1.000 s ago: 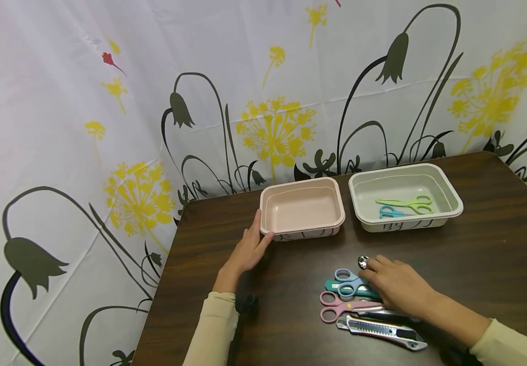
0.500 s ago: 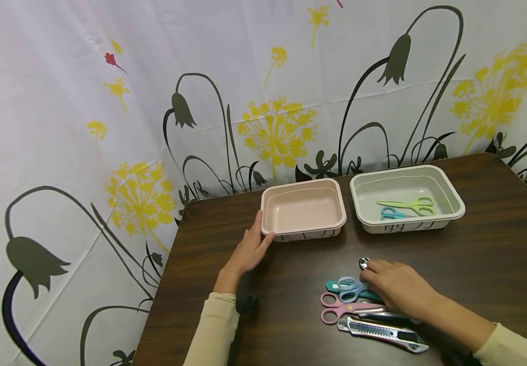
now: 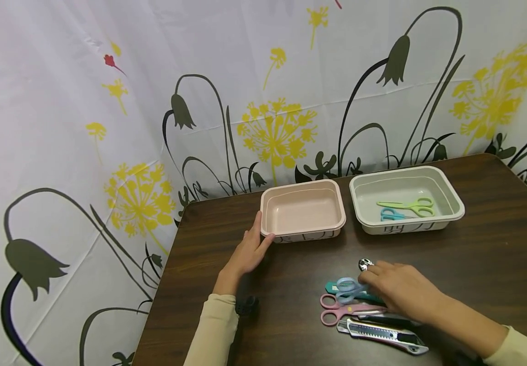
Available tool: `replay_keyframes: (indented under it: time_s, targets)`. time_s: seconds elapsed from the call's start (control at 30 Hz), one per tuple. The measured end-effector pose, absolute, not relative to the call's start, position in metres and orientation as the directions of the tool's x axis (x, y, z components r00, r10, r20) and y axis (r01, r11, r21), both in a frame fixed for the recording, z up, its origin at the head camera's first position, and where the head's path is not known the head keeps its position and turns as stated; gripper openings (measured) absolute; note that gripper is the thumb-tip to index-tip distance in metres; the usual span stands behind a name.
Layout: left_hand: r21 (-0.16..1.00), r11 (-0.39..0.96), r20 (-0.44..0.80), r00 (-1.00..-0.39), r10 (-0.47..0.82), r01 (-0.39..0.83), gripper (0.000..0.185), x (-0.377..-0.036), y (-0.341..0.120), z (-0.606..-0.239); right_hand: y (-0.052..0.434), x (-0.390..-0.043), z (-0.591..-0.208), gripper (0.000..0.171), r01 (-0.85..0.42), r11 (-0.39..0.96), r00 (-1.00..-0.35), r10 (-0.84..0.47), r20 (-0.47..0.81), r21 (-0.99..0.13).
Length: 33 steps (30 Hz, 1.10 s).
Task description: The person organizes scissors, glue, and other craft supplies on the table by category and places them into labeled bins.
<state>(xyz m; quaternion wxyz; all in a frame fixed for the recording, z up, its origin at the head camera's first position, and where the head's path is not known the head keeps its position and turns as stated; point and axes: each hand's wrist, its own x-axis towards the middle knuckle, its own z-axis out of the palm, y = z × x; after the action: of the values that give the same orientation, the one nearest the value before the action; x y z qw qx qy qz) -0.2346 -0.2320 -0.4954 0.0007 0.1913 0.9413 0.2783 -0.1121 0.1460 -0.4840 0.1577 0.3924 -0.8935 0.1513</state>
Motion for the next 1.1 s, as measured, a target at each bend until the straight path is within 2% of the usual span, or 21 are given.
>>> replay_keyframes:
  time_s: [0.1, 0.27, 0.57, 0.8, 1.1]
  targets:
    - [0.519, 0.775, 0.106, -0.927, 0.360, 0.360, 0.078, -0.235, -0.233, -0.495, 0.151, -0.115, -0.473, 0.026, -0.756, 0.642, -0.625, -0.647, 0.437, -0.129]
    - [0.523, 0.772, 0.107, -0.927, 0.359, 0.360, 0.078, -0.234, -0.232, -0.494, 0.167, -0.128, -0.455, 0.027, -0.730, 0.673, -0.641, -0.613, 0.463, -0.120]
    - [0.534, 0.762, 0.111, -0.924, 0.366, 0.366, 0.078, -0.234, -0.232, -0.494, 0.209, -0.162, -0.438, 0.040, -0.678, 0.729, -0.643, -0.520, 0.563, -0.101]
    - [0.538, 0.759, 0.111, -0.923, 0.367, 0.367, 0.078, -0.234, -0.232, -0.492, 0.231, -0.186, -0.438, 0.035, -0.567, 0.812, -0.728, -0.418, 0.543, -0.135]
    - [0.526, 0.769, 0.102, -0.925, 0.365, 0.362, 0.078, -0.234, -0.232, -0.494, 0.245, -0.202, -0.442, 0.032, -0.488, 0.855, -0.839, -0.404, 0.366, -0.175]
